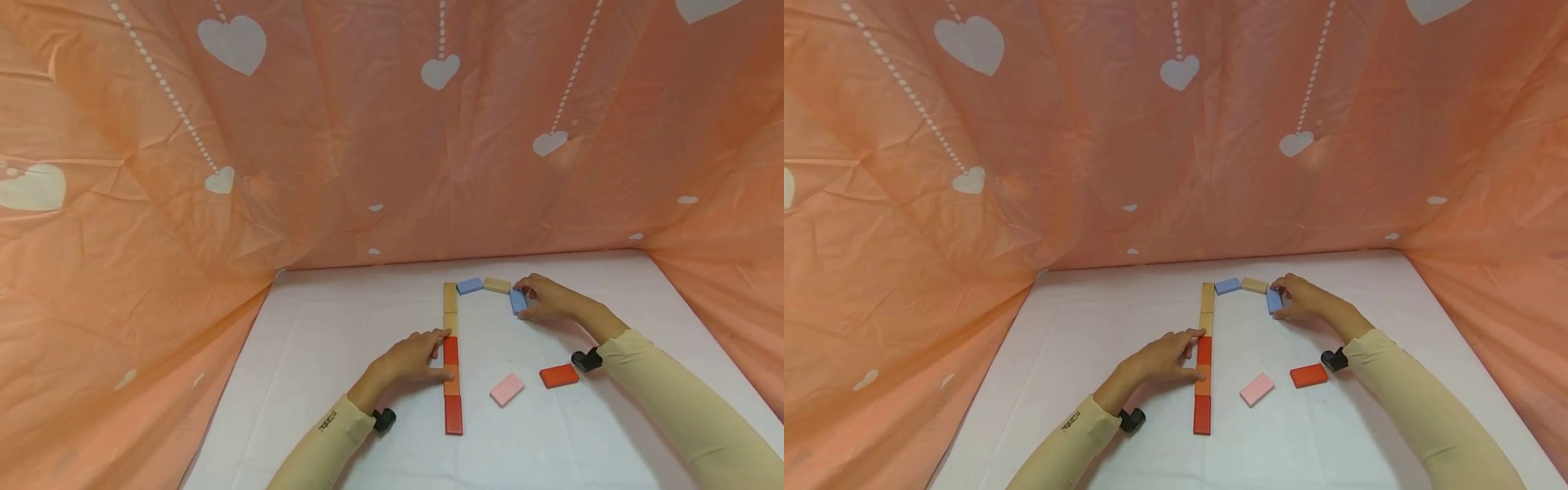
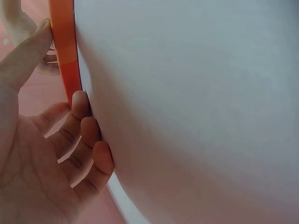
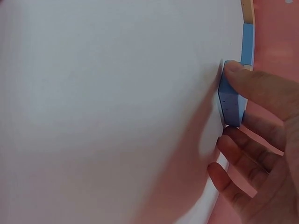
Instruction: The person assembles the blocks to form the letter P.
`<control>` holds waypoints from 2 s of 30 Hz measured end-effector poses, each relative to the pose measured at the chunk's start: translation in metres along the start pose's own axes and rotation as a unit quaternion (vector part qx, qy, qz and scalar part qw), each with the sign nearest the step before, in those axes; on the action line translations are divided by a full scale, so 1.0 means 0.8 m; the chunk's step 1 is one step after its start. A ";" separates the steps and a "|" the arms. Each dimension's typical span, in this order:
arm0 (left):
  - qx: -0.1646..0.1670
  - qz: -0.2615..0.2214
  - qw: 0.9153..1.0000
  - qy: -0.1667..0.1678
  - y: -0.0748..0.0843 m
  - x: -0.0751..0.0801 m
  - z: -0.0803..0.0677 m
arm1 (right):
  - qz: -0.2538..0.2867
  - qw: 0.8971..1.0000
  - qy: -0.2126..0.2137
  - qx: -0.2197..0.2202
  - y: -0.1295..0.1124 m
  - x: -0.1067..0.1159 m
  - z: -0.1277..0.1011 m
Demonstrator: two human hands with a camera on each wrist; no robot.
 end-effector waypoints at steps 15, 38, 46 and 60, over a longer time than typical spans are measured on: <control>0.008 0.002 1.000 -0.005 0.000 0.002 -0.002 | 0.009 0.998 0.056 0.035 0.001 0.021 -0.021; 0.008 -0.004 1.000 -0.007 0.001 0.003 -0.005 | -0.065 0.978 0.194 0.032 0.041 0.053 -0.122; 0.008 -0.003 1.000 -0.005 0.000 0.003 -0.005 | -0.032 0.987 0.144 -0.057 0.058 0.042 -0.137; 0.015 -0.001 1.000 -0.006 0.000 0.001 -0.004 | -0.010 0.986 0.120 -0.115 0.074 0.039 -0.143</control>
Point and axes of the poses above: each hand's wrist, its own z-axis towards the middle knuckle, its own x-axis out of the back of the hand, y = z × x, the point moved 7 cm from there along z, towards the middle knuckle, and after that the axes turned 10 degrees about x, right-handed, at the moved point
